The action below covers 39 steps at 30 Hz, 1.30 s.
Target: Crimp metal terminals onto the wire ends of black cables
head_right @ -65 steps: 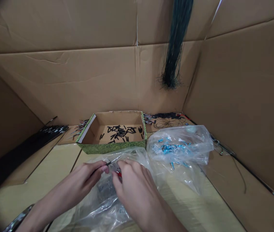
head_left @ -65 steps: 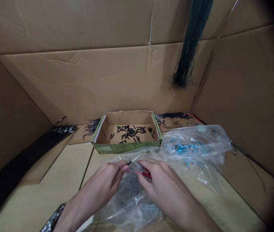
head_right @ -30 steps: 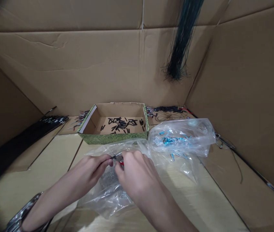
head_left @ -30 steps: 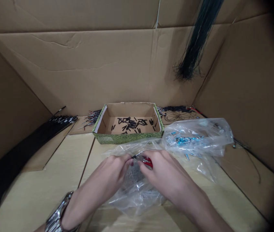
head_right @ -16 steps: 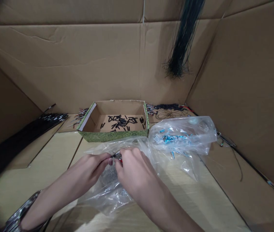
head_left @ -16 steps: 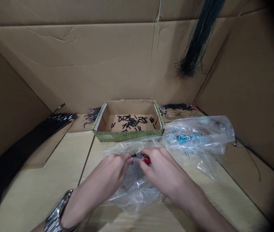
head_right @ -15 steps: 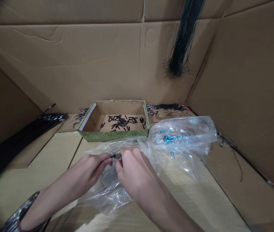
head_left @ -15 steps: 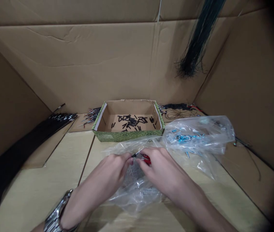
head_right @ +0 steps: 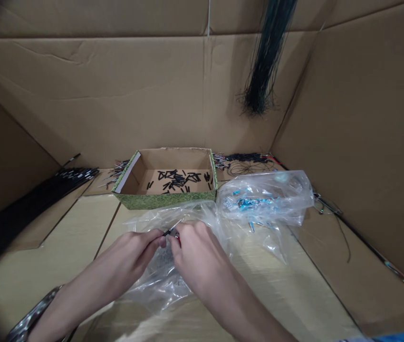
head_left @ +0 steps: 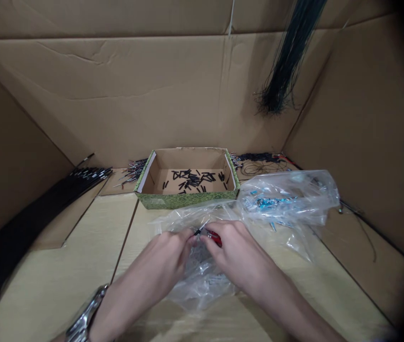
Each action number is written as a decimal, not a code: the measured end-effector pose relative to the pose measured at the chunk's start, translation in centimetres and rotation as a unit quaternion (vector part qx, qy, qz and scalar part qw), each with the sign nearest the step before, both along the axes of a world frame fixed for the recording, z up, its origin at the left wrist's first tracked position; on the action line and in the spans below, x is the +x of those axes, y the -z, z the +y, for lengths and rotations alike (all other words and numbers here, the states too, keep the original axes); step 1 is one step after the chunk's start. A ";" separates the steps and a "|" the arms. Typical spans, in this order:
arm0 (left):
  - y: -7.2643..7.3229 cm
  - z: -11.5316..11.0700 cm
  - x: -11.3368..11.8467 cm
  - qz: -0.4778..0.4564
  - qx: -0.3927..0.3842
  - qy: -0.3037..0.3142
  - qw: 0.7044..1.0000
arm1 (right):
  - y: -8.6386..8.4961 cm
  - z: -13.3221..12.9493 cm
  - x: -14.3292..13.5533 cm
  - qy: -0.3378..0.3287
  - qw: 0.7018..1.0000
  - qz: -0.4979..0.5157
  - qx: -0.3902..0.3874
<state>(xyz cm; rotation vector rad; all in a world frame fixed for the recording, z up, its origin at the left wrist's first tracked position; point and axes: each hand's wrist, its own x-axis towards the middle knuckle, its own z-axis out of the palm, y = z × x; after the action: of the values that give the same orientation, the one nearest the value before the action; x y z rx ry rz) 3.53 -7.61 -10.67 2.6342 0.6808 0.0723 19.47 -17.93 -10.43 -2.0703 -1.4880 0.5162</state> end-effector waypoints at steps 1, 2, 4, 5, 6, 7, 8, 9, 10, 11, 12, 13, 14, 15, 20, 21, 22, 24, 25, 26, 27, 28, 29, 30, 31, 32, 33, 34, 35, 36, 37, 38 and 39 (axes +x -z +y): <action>0.2 0.0 0.0 0.004 -0.001 0.000 1.000 | 0.1 0.0 0.0 0.000 1.000 0.001 0.001; 0.4 0.0 0.0 0.007 -0.004 0.000 1.000 | 0.3 0.0 0.0 0.002 1.000 0.001 0.003; 0.7 0.1 0.1 0.012 -0.010 -0.002 1.000 | 0.5 0.1 0.0 0.006 1.000 0.000 0.010; 0.9 0.2 0.0 0.013 -0.011 -0.003 1.000 | 0.6 0.1 0.0 0.005 1.000 0.000 0.015; 1.0 0.3 0.0 0.012 -0.009 -0.003 1.000 | 0.7 0.1 0.0 0.004 1.000 0.000 0.019; 1.1 0.4 0.0 0.012 -0.006 0.000 1.000 | 0.8 0.2 -0.1 0.003 1.000 0.000 0.024; 1.2 0.5 -0.1 0.012 -0.003 0.004 1.000 | 0.8 0.2 -0.1 0.001 1.000 -0.001 0.028; 1.3 0.6 -0.1 0.012 0.000 0.007 1.000 | 0.9 0.2 -0.1 -0.005 1.000 -0.005 0.030; 1.3 0.6 -0.2 0.012 0.001 0.009 1.000 | 0.9 0.2 0.0 -0.012 0.999 -0.013 0.029; 1.4 0.6 -0.2 0.012 0.001 0.007 1.000 | 1.0 0.2 0.1 -0.022 0.999 -0.025 0.024; 1.4 0.6 -0.2 0.013 -0.001 0.006 1.000 | 1.1 0.2 0.1 -0.032 0.999 -0.038 0.016; 1.4 0.5 -0.2 0.015 -0.001 0.004 1.000 | 1.2 0.2 0.2 -0.040 0.998 -0.050 0.005; 1.4 0.4 -0.2 0.016 -0.002 0.001 1.000 | 1.4 0.2 0.3 -0.046 0.997 -0.060 -0.004; 1.4 0.3 -0.2 0.017 -0.004 0.001 1.000 | 1.5 0.2 0.4 -0.047 0.997 -0.067 -0.007; 1.4 0.3 0.0 0.022 -0.010 0.013 1.000 | 1.3 0.2 0.3 -0.065 0.996 -0.061 0.032; 1.3 0.4 0.0 0.024 -0.009 0.012 1.000 | 1.1 0.2 0.2 -0.064 0.996 -0.056 0.028; 1.2 0.4 0.0 0.027 -0.008 0.009 1.000 | 0.9 0.1 0.2 -0.060 0.997 -0.050 0.024; 1.0 0.6 0.0 0.023 -0.008 0.006 1.000 | 0.7 0.1 0.2 -0.046 0.998 -0.031 0.026; 0.9 0.6 0.0 0.016 -0.007 0.005 1.000 | 0.8 0.1 0.3 -0.043 0.998 -0.017 0.036; 0.8 0.6 0.0 0.011 -0.007 0.004 1.000 | 0.8 0.2 0.4 -0.041 0.998 -0.005 0.050; 0.7 0.6 0.0 0.006 -0.007 0.001 1.000 | 0.9 0.2 0.6 -0.040 0.997 0.004 0.063; 0.7 0.6 0.1 0.003 -0.007 -0.002 1.000 | 1.1 0.3 0.7 -0.038 0.997 0.011 0.071; 0.8 0.5 0.1 0.001 -0.005 -0.004 1.000 | 1.2 0.3 0.8 -0.038 0.996 0.015 0.074; 0.8 0.5 0.1 0.001 -0.004 -0.004 1.000 | 1.3 0.4 0.9 -0.037 0.996 0.017 0.075; 0.9 0.4 0.0 0.001 -0.001 -0.002 1.000 | 1.4 0.4 1.0 -0.035 0.996 0.020 0.077; 1.1 0.5 0.0 0.001 0.001 0.003 1.000 | 1.4 0.5 1.0 -0.035 0.996 0.023 0.081; 1.3 0.5 -0.1 0.001 0.003 0.008 1.000 | 1.4 0.5 1.0 -0.037 0.995 0.028 0.085; 1.4 0.6 -0.1 0.001 0.004 0.013 1.000 | 1.4 0.5 1.0 -0.038 0.995 0.032 0.089; 1.6 0.8 -0.2 0.003 0.005 0.016 1.000 | 1.4 0.6 0.9 -0.039 0.994 0.033 0.093; 1.8 0.9 -0.3 0.005 0.005 0.018 1.000 | 1.4 0.7 0.9 -0.041 0.994 0.034 0.096; 1.9 1.1 -0.3 0.006 0.006 0.018 1.000 | 1.3 0.7 0.9 -0.045 0.994 0.034 0.097; 1.9 1.2 -0.3 0.005 0.006 0.016 1.000 | 1.3 0.8 0.8 -0.047 0.994 0.033 0.098; 1.8 1.3 -0.4 0.004 0.006 0.013 1.000 | 1.2 0.8 0.8 -0.048 0.994 0.029 0.098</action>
<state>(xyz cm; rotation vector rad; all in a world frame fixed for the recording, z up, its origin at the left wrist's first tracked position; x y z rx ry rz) 3.18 -6.35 -12.52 2.6558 0.6498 0.0582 20.27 -17.09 -11.65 -1.8246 -1.5444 0.4439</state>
